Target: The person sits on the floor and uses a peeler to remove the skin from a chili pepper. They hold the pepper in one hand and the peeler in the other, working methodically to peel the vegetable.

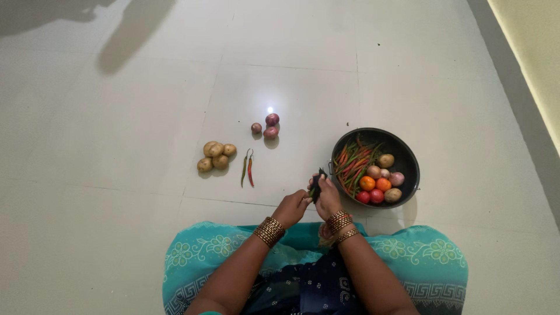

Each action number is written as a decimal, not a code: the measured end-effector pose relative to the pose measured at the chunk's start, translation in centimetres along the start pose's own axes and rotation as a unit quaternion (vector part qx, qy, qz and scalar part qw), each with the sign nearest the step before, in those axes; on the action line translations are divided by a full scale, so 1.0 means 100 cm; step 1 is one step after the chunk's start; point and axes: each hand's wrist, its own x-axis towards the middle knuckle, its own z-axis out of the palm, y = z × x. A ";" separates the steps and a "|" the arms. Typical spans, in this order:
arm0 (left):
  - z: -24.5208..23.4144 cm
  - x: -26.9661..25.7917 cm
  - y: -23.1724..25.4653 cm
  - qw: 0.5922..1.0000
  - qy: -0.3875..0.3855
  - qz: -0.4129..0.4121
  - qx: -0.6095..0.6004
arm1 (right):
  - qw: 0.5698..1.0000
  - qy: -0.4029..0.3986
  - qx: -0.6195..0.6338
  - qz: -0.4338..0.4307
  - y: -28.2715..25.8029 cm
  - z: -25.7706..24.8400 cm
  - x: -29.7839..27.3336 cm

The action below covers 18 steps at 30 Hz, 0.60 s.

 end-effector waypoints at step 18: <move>0.006 0.007 -0.014 0.999 -0.009 0.010 -0.041 | 0.999 0.022 -0.028 0.010 0.001 0.005 -0.006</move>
